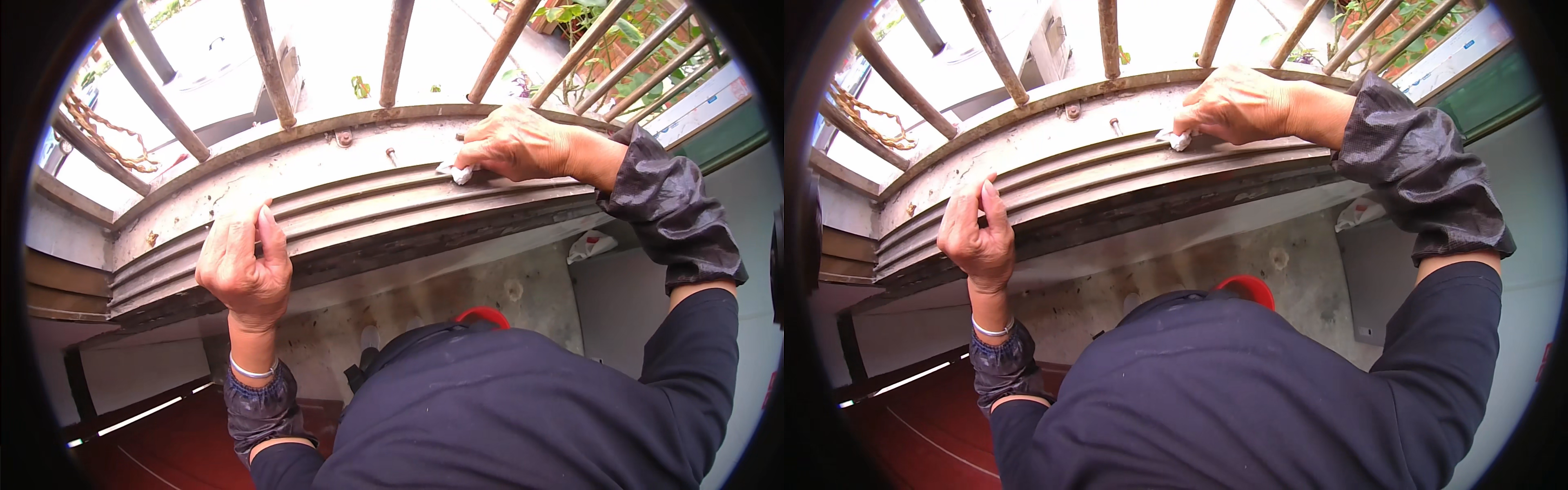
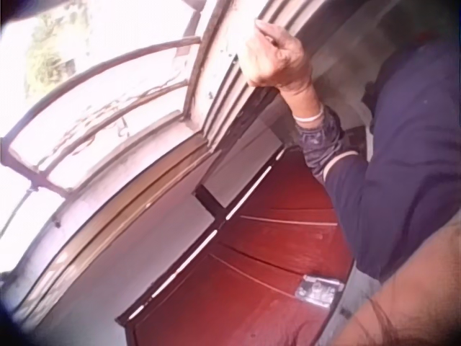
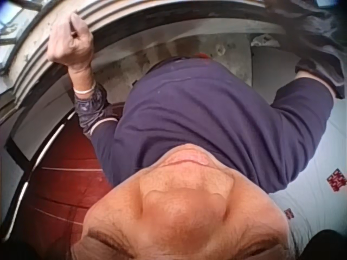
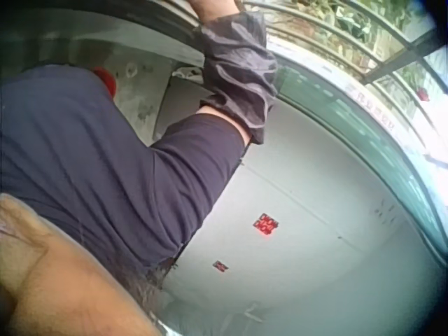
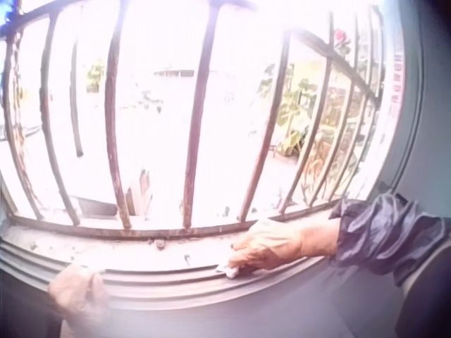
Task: The person cleans a metal window frame using a small brush and a white cloth. They repeatedly scrub the grooves and wipe the surface, moving along the frame to remove dirt and debris.
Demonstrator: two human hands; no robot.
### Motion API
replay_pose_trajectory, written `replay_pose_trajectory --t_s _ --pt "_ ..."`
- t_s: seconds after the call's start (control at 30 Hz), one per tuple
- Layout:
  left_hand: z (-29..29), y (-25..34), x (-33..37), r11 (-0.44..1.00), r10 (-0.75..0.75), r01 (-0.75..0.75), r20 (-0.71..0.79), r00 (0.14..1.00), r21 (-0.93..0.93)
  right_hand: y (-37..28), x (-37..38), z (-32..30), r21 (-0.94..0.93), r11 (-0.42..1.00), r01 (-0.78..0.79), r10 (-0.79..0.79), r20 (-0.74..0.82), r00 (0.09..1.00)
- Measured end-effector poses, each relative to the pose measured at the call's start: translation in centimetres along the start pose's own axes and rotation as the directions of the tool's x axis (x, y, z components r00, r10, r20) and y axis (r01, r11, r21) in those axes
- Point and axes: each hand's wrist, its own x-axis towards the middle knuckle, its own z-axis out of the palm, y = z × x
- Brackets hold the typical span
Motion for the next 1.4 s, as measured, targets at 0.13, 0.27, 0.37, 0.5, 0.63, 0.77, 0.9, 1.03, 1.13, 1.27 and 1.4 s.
replay_pose_trajectory --t_s 0.13,0.27,0.37,0.5,0.63,0.77,0.9,1.03,1.13,1.27,1.4 --pt "0.1 -0.4 0.1 0.998 0.057 -0.057 -0.031 0.998 -0.010 0.1 -0.2 -0.6 0.052 0.997 -0.055 0.050 0.084 0.995" --pt "0.1 -0.7 0.1 0.995 0.103 -0.102 -0.059 0.993 0.017 0.6 -0.2 -1.9 0.302 0.901 -0.311 0.302 0.078 0.950" --pt "0.6 -0.9 0.3 0.989 0.146 -0.144 -0.101 0.984 0.030 1.3 3.8 -3.6 -0.069 0.736 -0.673 0.665 -0.107 0.739" --pt "0.3 -0.9 0.2 0.990 0.138 -0.140 -0.076 0.988 -0.013 3.1 4.4 -1.6 -0.177 0.839 -0.514 0.472 -0.230 0.851" --pt "0.2 -0.9 0.3 0.986 0.168 -0.169 -0.083 0.982 0.006 -0.7 2.8 -4.3 0.172 0.893 -0.417 0.434 -0.077 0.898" --pt "0.2 -0.8 0.4 0.980 0.200 -0.199 -0.086 0.976 0.015 -3.9 1.9 -2.4 0.394 0.867 -0.304 0.305 0.060 0.950" --pt "0.0 -0.6 0.5 0.974 0.225 -0.224 -0.049 0.973 0.019 -5.1 1.1 -2.0 0.106 0.949 -0.297 0.290 0.079 0.954" --pt "-0.2 -0.8 0.2 0.979 0.204 -0.205 -0.033 0.978 -0.010 -4.1 -2.8 -2.1 -0.007 0.932 -0.363 0.359 0.152 0.921" --pt "-0.1 -0.6 0.2 0.977 0.212 -0.212 -0.031 0.977 -0.017 -3.6 -6.2 -2.6 -0.056 0.851 -0.523 0.519 0.245 0.819" --pt "0.0 -0.6 0.3 0.976 0.217 -0.218 -0.040 0.975 -0.010 -3.2 -9.5 -3.0 -0.084 0.792 -0.605 0.610 0.062 0.790" --pt "0.1 -0.7 0.2 0.973 0.229 -0.229 -0.047 0.972 -0.009 -3.7 -10.8 -4.3 -0.212 0.562 -0.799 0.790 -0.147 0.595"
